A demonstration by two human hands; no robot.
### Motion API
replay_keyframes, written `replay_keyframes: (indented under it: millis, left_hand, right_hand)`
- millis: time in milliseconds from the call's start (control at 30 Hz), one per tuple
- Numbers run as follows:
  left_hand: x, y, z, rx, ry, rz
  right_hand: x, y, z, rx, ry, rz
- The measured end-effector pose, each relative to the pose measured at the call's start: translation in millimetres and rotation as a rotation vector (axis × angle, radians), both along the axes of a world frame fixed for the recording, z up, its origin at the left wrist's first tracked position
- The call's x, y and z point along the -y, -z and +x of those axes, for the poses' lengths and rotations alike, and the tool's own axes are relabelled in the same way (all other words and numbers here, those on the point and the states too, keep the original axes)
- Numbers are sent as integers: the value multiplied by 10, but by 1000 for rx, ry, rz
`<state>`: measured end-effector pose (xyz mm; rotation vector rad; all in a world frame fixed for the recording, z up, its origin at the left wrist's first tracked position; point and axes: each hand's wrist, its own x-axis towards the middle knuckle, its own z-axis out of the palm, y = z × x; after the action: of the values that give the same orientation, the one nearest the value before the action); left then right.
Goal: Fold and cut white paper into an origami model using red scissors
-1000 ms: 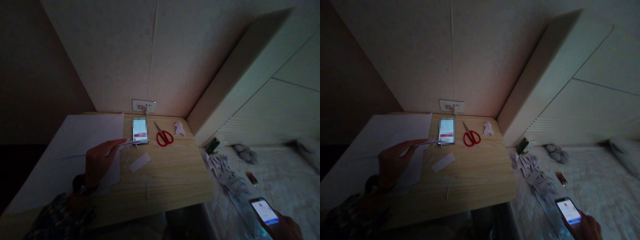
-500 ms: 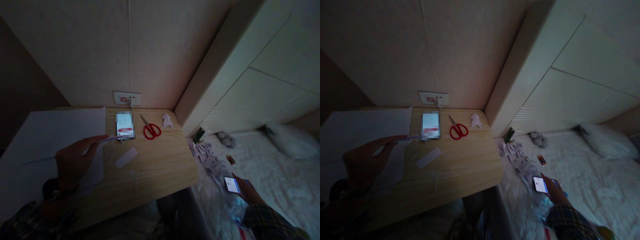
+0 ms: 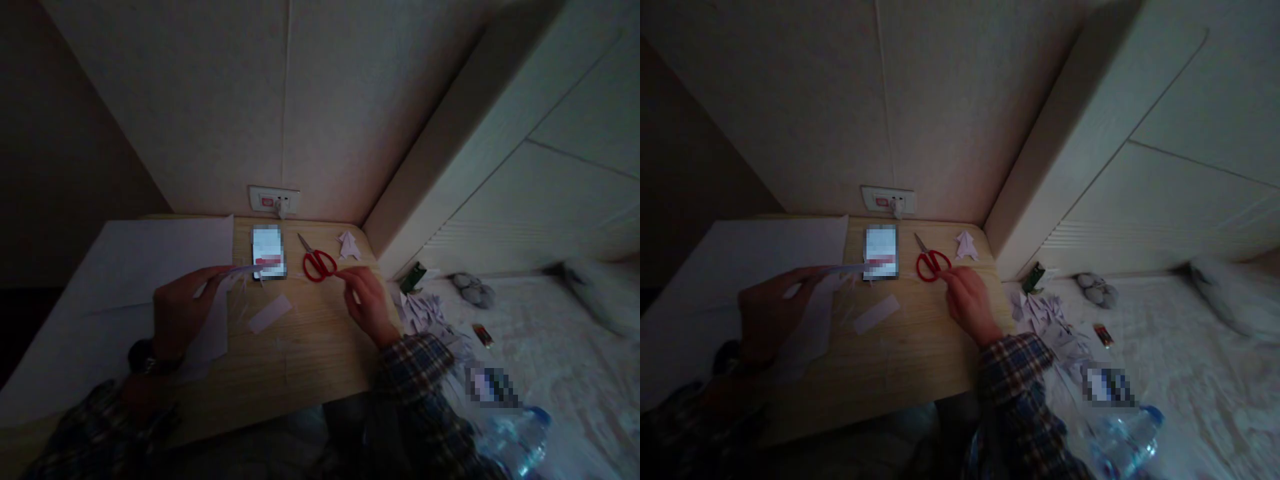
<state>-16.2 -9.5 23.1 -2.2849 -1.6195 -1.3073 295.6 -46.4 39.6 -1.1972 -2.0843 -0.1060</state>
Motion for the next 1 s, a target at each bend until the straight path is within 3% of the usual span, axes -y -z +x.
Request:
replay_keyframes:
  millis: [133,267,500,767,1000]
  left_hand:
    - [-54,26,-36,102,-31,-40]
    - [-76,8,-35,235,-94,-109]
    - [-81,-29,8,427,29,-333]
    - [-126,2,38,669,133,-479]
    - [-136,-53,51,716,146,-531]
  right_hand:
    - [-517,-180,-938,-71,-231,-60]
    - [-657,-78,-1303,-246,-262,-142]
    - [-565,293,-1384,-599,-160,-200]
    - [-533,283,-1348,-701,-105,-291]
    - [-540,301,-1350,-742,-103,-329]
